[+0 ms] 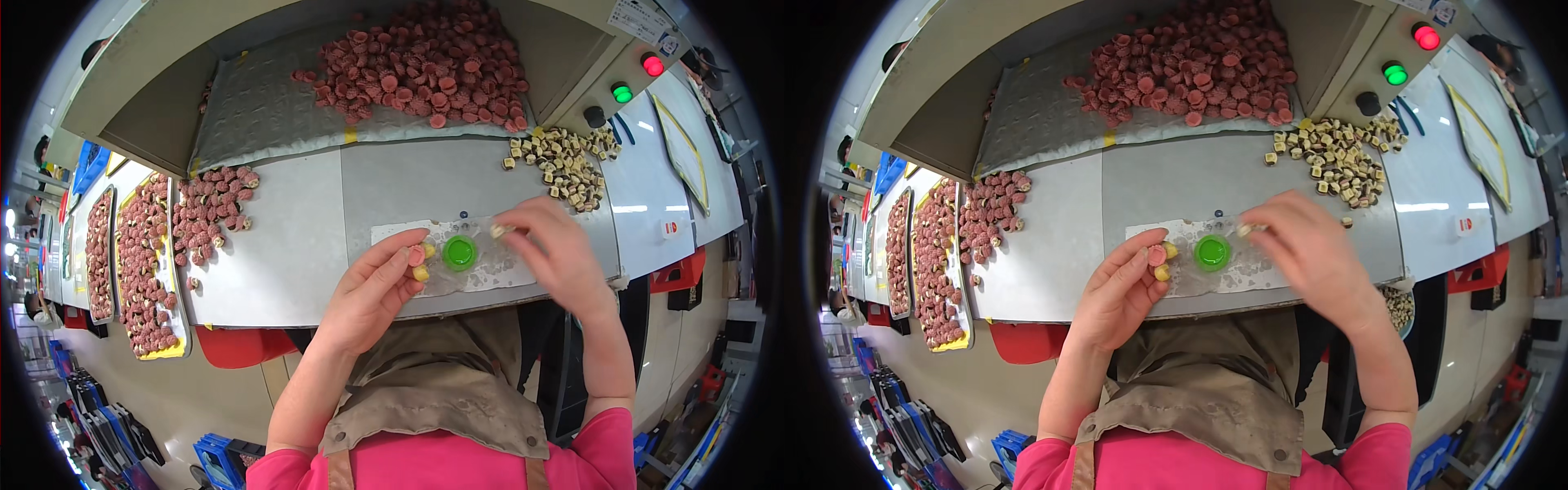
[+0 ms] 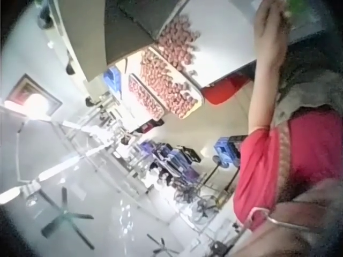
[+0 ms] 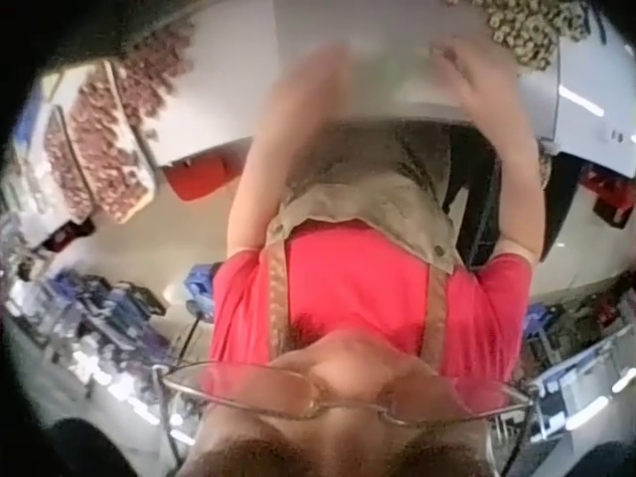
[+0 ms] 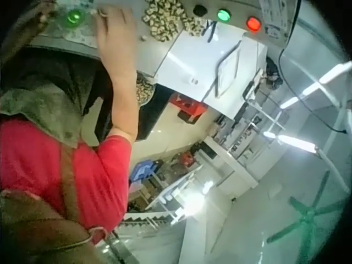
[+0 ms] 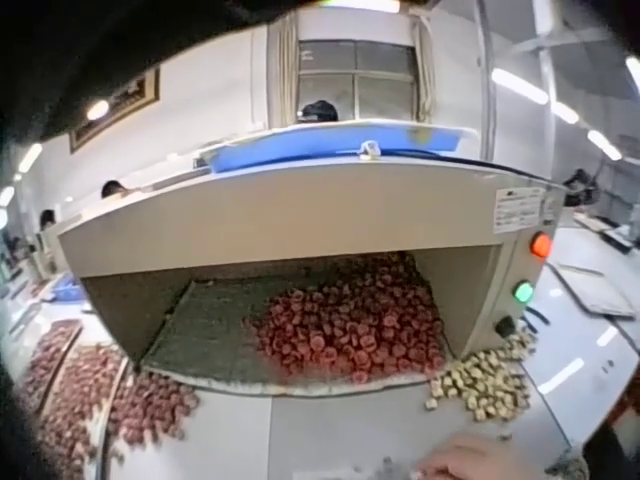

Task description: Assembling small pink and yellow plastic components on a workbench template.

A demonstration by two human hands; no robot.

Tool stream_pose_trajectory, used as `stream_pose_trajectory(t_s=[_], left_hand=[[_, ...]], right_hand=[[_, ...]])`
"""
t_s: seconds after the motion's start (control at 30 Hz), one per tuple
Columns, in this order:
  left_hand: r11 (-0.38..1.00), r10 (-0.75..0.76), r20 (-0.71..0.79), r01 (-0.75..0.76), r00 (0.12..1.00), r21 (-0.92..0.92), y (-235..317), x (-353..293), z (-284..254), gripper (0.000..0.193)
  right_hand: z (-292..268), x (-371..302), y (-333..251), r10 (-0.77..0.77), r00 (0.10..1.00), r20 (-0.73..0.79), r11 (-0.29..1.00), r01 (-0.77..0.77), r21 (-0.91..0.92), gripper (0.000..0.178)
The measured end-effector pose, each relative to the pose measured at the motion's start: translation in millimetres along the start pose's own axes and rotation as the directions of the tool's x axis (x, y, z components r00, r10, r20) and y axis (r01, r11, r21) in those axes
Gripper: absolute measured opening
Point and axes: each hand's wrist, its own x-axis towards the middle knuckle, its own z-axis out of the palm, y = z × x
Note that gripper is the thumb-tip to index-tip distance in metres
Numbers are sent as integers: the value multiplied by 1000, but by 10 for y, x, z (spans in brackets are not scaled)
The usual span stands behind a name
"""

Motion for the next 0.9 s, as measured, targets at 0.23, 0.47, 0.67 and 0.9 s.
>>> stream_pose_trajectory(t_s=[0.23, 0.47, 0.67, 0.9], left_hand=[[999, 29, -14, -29, 999, 30, -23, -15, 24, 33], [997, 45, 19, -46, 999, 61, -59, -8, -3, 33], [989, 39, -33, -34, 999, 142, -39, -50, 46, 36], [987, 81, 17, -83, 997, 141, -70, -36, 28, 32]], right_hand=[[223, 8, -128, -199, 974, 110, 967, 213, -143, 17], [393, 9, -87, -227, 968, 112, 955, 243, -171, 20], [288, 15, -95, -284, 947, 147, 934, 308, -179, 23], [337, -13, -121, -276, 953, 124, 940, 294, -171, 22]])
